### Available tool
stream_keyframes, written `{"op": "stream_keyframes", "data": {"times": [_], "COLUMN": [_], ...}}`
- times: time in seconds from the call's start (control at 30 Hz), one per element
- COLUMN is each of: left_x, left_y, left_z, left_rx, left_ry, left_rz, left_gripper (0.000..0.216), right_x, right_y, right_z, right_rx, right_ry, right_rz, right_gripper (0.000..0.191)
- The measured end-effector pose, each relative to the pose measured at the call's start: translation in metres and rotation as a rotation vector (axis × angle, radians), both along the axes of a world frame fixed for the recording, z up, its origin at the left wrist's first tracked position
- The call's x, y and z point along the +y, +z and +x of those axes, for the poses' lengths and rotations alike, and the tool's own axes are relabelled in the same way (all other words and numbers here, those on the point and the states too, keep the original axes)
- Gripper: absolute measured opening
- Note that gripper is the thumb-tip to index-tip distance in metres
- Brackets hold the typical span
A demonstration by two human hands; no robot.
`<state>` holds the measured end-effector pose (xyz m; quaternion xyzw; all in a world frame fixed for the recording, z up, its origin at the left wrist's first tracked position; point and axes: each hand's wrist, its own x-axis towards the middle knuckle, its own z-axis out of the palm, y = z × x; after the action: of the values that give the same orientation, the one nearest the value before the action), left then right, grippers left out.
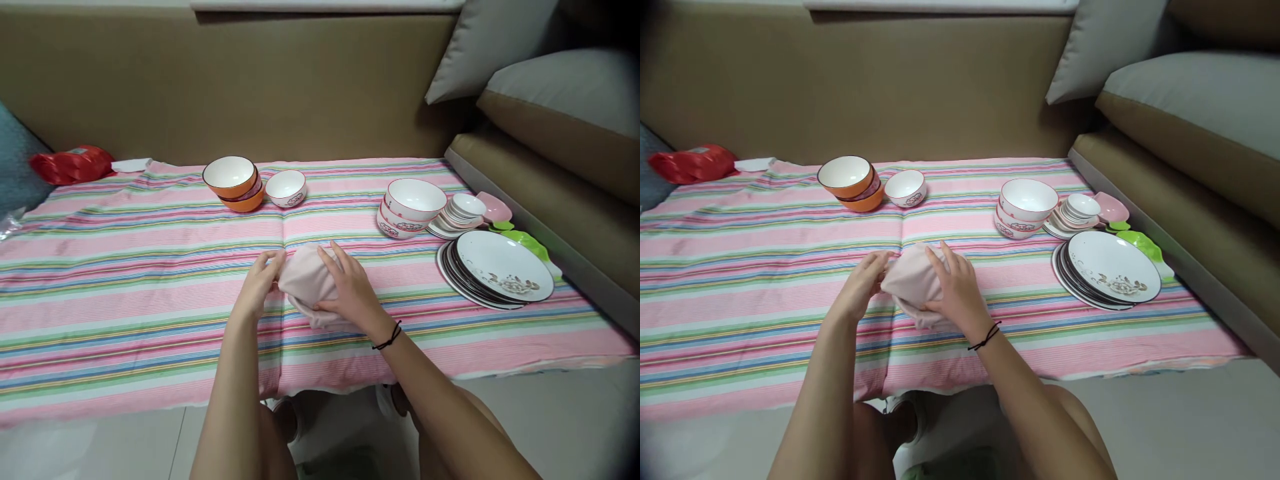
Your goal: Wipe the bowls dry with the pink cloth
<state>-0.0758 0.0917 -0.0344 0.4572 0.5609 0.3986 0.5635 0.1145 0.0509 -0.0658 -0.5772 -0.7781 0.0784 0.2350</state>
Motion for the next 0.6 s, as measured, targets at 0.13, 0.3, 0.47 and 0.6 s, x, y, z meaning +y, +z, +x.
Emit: {"op": "stream_keyframes", "data": {"times": [0.13, 0.3, 0.47, 0.6], "left_x": [-0.004, -0.002, 0.003, 0.005], "left_y": [0.005, -0.001, -0.009, -0.015], "left_z": [-0.011, -0.008, -0.001, -0.002], "left_rx": [-0.062, -0.132, 0.075, 0.406], "left_ry": [-0.142, 0.013, 0.075, 0.050], "left_rz": [0.018, 0.157, 0.310, 0.444], "left_gripper": [0.060, 0.038, 0.026, 0.017], "right_x": [0.001, 0.004, 0.007, 0.008], "right_y": [-0.002, 0.000, -0.005, -0.005], "right_z": [0.001, -0.001, -0.001, 0.001], "right_rx": [0.022, 0.051, 0.072, 0.072], "right_ry": [-0.012, -0.002, 0.007, 0.029], "right_rz": [-0.008, -0.015, 0.022, -0.006], "right_gripper": [0.104, 0.099, 0.100, 0.102]}}
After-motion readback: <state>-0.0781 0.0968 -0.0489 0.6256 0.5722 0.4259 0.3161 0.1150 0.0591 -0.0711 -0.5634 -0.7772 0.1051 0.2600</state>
